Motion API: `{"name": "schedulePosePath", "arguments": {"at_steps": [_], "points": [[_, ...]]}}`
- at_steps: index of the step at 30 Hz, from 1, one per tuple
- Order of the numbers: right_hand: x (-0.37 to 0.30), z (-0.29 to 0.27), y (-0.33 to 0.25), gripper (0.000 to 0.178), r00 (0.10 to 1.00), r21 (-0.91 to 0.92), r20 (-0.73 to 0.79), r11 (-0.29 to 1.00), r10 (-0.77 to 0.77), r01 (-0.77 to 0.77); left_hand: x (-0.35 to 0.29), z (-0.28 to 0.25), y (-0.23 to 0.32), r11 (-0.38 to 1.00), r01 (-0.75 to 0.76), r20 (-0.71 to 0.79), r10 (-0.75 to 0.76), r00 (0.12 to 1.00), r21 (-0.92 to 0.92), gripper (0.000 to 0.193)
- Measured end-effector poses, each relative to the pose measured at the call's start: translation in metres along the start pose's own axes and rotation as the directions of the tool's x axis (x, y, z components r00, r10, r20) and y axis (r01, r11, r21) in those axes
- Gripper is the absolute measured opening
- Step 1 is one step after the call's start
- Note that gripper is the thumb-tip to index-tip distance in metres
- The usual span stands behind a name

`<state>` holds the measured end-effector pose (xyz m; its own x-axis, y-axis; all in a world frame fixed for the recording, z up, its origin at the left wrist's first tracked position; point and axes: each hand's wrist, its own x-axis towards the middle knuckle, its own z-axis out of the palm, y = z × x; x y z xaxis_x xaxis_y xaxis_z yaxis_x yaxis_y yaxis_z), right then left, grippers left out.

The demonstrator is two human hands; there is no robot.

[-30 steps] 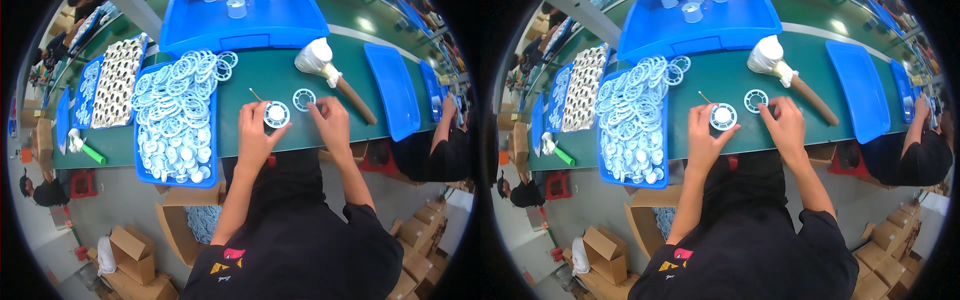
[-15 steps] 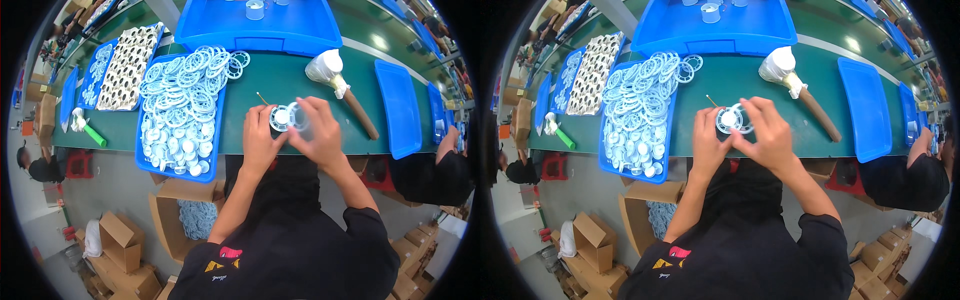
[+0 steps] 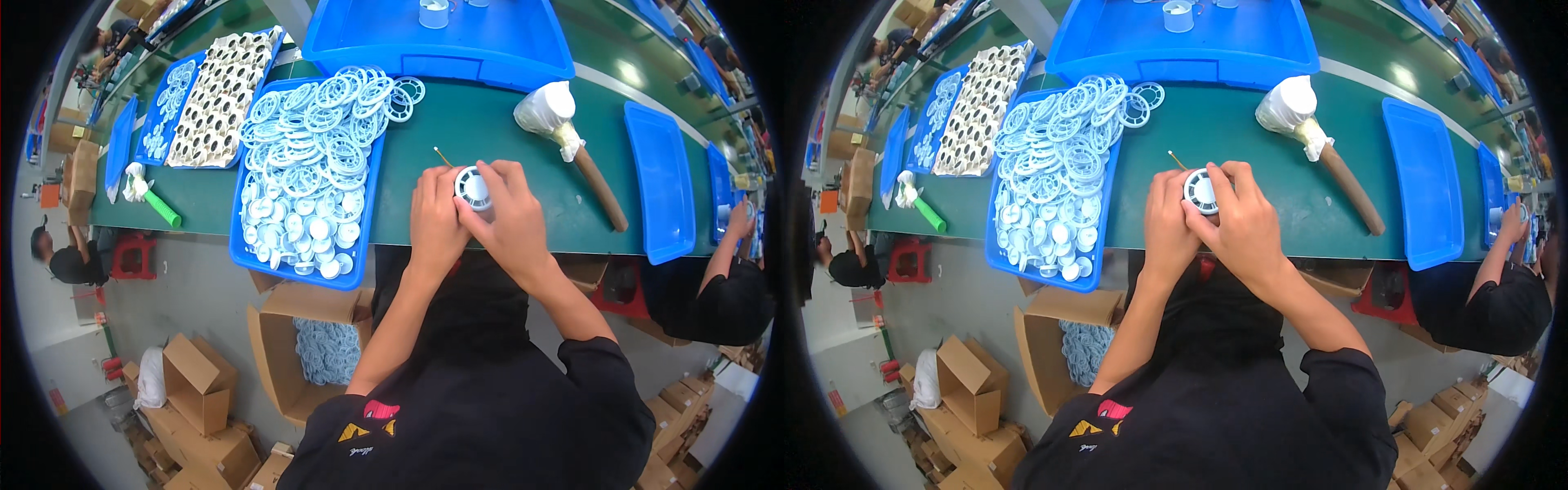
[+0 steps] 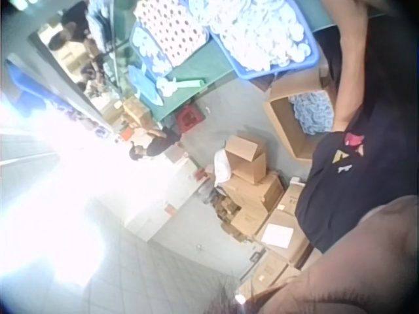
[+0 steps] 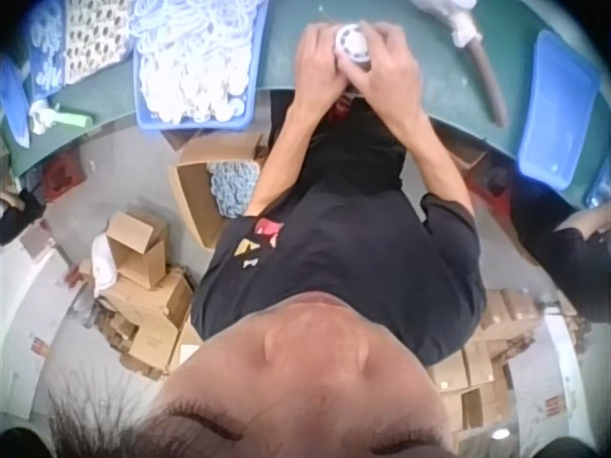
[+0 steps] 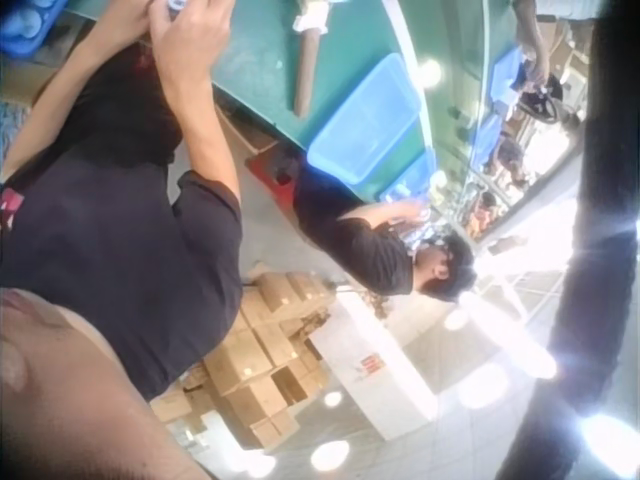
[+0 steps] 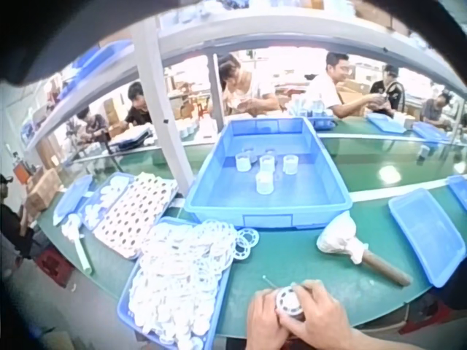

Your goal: Assemble plastic rings onto small electronic components using a rubber mallet on an assembly line.

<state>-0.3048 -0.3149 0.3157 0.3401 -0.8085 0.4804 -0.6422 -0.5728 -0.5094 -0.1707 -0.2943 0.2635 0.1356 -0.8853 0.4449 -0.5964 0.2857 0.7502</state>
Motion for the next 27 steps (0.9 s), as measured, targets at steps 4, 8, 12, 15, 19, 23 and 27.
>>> {"name": "schedulePosePath", "arguments": {"at_steps": [4, 8, 12, 15, 19, 23, 27], "points": [[-0.002, 0.001, -0.005, 0.053, 0.998, -0.015, -0.009, 0.998, 0.057, -0.057, 0.001, 0.0, 0.007, 1.0, 0.014, -0.018, -0.014, 1.0, -0.016, 0.057], [-0.003, 0.002, -0.004, 0.051, 0.994, -0.015, -0.001, 0.994, 0.11, -0.11, -0.007, 0.009, 0.011, 0.991, 0.047, -0.078, -0.057, 0.995, -0.123, 0.065], [0.005, -0.014, 0.002, 0.051, 0.998, -0.085, 0.044, 0.996, 0.044, -0.04, -0.009, 0.011, 0.011, 0.99, 0.062, -0.08, -0.073, 0.994, -0.13, 0.068], [0.016, -0.037, 0.037, 0.054, 0.982, -0.28, -0.186, 0.955, 0.044, -0.096, -0.009, 0.001, 0.011, 0.978, 0.106, -0.016, -0.111, 0.994, -0.181, 0.069], [0.001, -0.058, 0.099, 0.061, 0.943, -0.355, -0.195, 0.877, 0.268, -0.323, -0.007, 0.001, 0.014, 0.974, 0.096, 0.03, -0.092, 0.995, -0.207, 0.069], [-0.004, -0.052, 0.09, 0.06, 0.937, -0.376, -0.273, 0.872, 0.217, -0.312, -0.006, -0.003, 0.011, 0.976, 0.091, 0.039, -0.085, 0.996, -0.197, 0.069], [-0.002, -0.046, 0.09, 0.059, 0.957, -0.322, -0.212, 0.911, 0.197, -0.259, -0.006, -0.004, 0.011, 0.97, 0.093, 0.068, -0.079, 0.995, -0.226, 0.069]]}}
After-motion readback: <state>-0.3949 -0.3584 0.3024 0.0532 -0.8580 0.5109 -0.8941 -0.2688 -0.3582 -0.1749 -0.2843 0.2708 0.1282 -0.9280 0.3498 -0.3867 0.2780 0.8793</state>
